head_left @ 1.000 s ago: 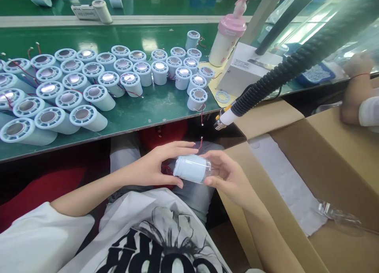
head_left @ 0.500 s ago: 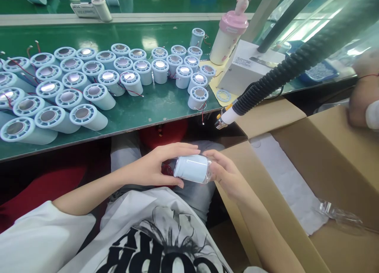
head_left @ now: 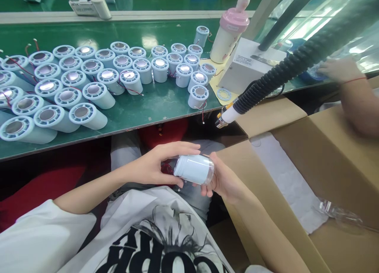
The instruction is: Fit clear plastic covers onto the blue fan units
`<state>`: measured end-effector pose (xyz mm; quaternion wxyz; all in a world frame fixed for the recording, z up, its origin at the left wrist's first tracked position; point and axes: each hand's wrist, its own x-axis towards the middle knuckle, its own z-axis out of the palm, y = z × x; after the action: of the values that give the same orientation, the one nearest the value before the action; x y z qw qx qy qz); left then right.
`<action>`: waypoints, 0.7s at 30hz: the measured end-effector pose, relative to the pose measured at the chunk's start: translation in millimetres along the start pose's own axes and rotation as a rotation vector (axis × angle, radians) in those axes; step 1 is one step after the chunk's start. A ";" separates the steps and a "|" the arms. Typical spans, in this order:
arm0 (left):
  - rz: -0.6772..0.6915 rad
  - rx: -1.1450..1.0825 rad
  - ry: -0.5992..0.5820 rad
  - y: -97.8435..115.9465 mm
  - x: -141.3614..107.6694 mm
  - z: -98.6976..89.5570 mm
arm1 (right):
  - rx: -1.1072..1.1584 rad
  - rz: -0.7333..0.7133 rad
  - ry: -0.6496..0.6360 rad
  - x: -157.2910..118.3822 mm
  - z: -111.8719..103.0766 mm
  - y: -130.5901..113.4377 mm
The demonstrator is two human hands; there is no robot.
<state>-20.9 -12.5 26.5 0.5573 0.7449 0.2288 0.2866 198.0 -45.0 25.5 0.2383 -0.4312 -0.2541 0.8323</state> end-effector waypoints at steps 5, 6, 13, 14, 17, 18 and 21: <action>-0.118 -0.140 0.012 -1.0 0.0 -0.1 | 0.083 0.110 -0.046 1.8 2.9 -2.2; -0.153 -0.178 0.010 -2.1 1.0 -0.5 | 0.097 0.122 -0.043 3.2 2.6 -2.1; -0.258 -0.409 0.025 -36.2 33.7 -6.2 | 0.267 0.043 0.019 32.0 -20.6 2.3; -0.269 -0.429 0.035 -43.9 42.8 -6.9 | 0.316 0.018 0.025 38.0 -26.3 2.2; -0.293 -0.458 0.050 -65.4 73.0 -7.9 | 0.407 -0.047 0.042 55.0 -44.3 -0.3; -0.298 -0.456 0.049 -71.2 82.7 -7.9 | 0.411 -0.061 0.047 59.8 -50.2 -1.6; -0.310 -0.429 0.036 -83.2 104.2 -7.6 | 0.415 -0.091 0.056 69.1 -64.9 -5.2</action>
<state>48.4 84.5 -33.9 0.7355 0.5606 0.2841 0.2530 217.8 15.6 -44.9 0.3663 -0.3837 -0.0898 0.8429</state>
